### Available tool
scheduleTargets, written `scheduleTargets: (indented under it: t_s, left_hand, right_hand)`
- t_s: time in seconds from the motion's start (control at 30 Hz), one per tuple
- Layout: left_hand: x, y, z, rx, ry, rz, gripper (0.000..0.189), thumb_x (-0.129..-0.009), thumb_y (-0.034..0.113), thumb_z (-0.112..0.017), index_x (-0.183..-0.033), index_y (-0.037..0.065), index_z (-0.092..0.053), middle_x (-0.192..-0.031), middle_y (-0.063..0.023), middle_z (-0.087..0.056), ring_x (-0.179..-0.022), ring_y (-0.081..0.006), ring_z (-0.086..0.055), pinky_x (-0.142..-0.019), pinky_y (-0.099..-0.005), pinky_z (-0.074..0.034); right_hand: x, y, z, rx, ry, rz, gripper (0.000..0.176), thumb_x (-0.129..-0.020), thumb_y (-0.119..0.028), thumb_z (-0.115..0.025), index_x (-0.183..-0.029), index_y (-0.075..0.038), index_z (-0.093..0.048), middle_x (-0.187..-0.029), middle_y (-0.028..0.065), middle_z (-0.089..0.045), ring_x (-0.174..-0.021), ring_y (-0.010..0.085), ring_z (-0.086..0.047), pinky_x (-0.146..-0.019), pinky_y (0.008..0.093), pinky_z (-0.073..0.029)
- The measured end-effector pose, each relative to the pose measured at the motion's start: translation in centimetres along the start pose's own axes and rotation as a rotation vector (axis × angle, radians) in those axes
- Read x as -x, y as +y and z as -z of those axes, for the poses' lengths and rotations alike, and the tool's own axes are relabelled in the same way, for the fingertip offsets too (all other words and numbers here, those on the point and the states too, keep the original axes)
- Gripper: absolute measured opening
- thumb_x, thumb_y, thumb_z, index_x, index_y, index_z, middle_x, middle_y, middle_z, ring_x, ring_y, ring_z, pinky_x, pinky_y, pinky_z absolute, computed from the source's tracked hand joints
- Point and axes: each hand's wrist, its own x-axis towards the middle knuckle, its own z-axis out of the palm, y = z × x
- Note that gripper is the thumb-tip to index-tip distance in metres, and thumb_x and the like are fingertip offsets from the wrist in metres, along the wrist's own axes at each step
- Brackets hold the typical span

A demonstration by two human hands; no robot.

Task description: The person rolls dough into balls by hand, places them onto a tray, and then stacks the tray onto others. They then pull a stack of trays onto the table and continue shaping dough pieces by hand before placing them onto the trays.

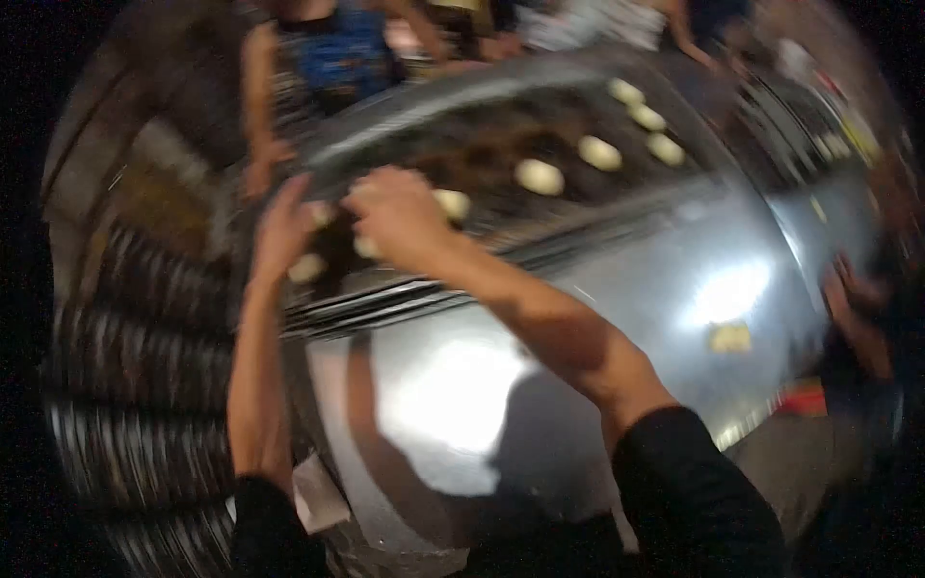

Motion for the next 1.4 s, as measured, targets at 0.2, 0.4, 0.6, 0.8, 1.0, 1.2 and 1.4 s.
scheduleTargets:
  t_s: [0.2, 0.4, 0.6, 0.8, 1.0, 1.2, 1.4]
  left_hand:
    - [15.7, 10.0, -1.9, 0.794, -0.225, -0.069, 0.035, -0.097, 0.019, -0.055, -0.123, -0.005, -0.059, -0.122, -0.0188, -0.062, -0.113, -0.0267, -0.061, -0.100, -0.0400, -0.047]
    - [23.8, 19.2, -14.4, 1.116, -0.714, 0.511, 0.033, -0.093, 0.009, -0.062, -0.123, -0.002, -0.060, -0.123, -0.0167, -0.063, -0.113, -0.0226, -0.061, -0.097, -0.0326, -0.047]
    - [25.9, 25.3, -20.0, 0.659, -0.331, -0.182, 0.045, -0.087, 0.014, -0.072, -0.128, 0.004, -0.058, -0.135, -0.0159, -0.054, -0.122, -0.0251, -0.054, -0.100, -0.0368, -0.046]
    - [33.7, 15.8, -6.4, 0.679, -0.859, 0.383, 0.048, -0.086, 0.026, -0.073, -0.128, 0.007, -0.058, -0.116, -0.0183, -0.063, -0.106, -0.0269, -0.063, -0.091, -0.0371, -0.049]
    - [42.7, 9.6, -3.2, 0.157, -0.137, 0.174, 0.034, -0.082, 0.018, -0.071, -0.110, 0.000, -0.063, -0.104, -0.0128, -0.066, -0.101, -0.0325, -0.060, -0.093, -0.0450, -0.044]
    - [46.7, 1.8, -4.5, -0.144, -0.369, -0.092, 0.014, -0.081, 0.014, -0.066, -0.092, 0.005, -0.062, -0.092, -0.0090, -0.063, -0.088, -0.0293, -0.058, -0.078, -0.0459, -0.041]
    - [37.5, 7.5, -9.5, 0.193, -0.121, 0.191, 0.019, -0.083, 0.015, -0.064, -0.100, 0.006, -0.065, -0.085, -0.0144, -0.063, -0.085, -0.0336, -0.059, -0.075, -0.0486, -0.044]
  right_hand:
    - [30.6, 9.7, 17.3, 0.532, 0.324, -0.593, 0.039, -0.082, -0.024, -0.071, -0.115, -0.005, -0.064, -0.118, 0.0188, -0.062, -0.112, 0.0375, -0.056, -0.096, 0.0479, -0.044]
    - [49.1, 12.5, 23.3, 0.823, 0.081, -1.282, 0.027, -0.092, -0.021, -0.060, -0.110, 0.000, -0.061, -0.103, 0.0244, -0.062, -0.098, 0.0345, -0.061, -0.086, 0.0439, -0.048]
    - [37.3, -1.8, 17.0, -0.493, 0.153, -1.153, 0.013, -0.091, -0.005, -0.061, -0.103, -0.004, -0.056, -0.088, 0.0079, -0.063, -0.082, 0.0146, -0.060, -0.074, 0.0291, -0.049]
    - [32.0, -13.0, 10.3, -0.818, 0.017, -0.961, 0.029, -0.090, -0.008, -0.066, -0.113, -0.007, -0.047, -0.090, 0.0061, -0.063, -0.080, 0.0141, -0.063, -0.069, 0.0269, -0.051]
    - [37.6, -13.7, 4.1, 0.095, -0.040, -0.374, 0.024, -0.081, -0.006, -0.071, -0.102, -0.007, -0.059, -0.096, 0.0098, -0.064, -0.088, 0.0252, -0.062, -0.075, 0.0374, -0.050]
    - [41.9, -13.2, 7.1, -0.070, -0.514, -0.211, 0.020, -0.079, -0.013, -0.069, -0.096, -0.007, -0.063, -0.097, 0.0141, -0.060, -0.093, 0.0350, -0.055, -0.082, 0.0445, -0.044]
    - [31.9, -11.8, -4.5, 0.055, 0.008, -0.546, 0.007, -0.081, -0.011, -0.062, -0.081, -0.004, -0.061, -0.083, 0.0180, -0.060, -0.080, 0.0381, -0.055, -0.070, 0.0483, -0.040]
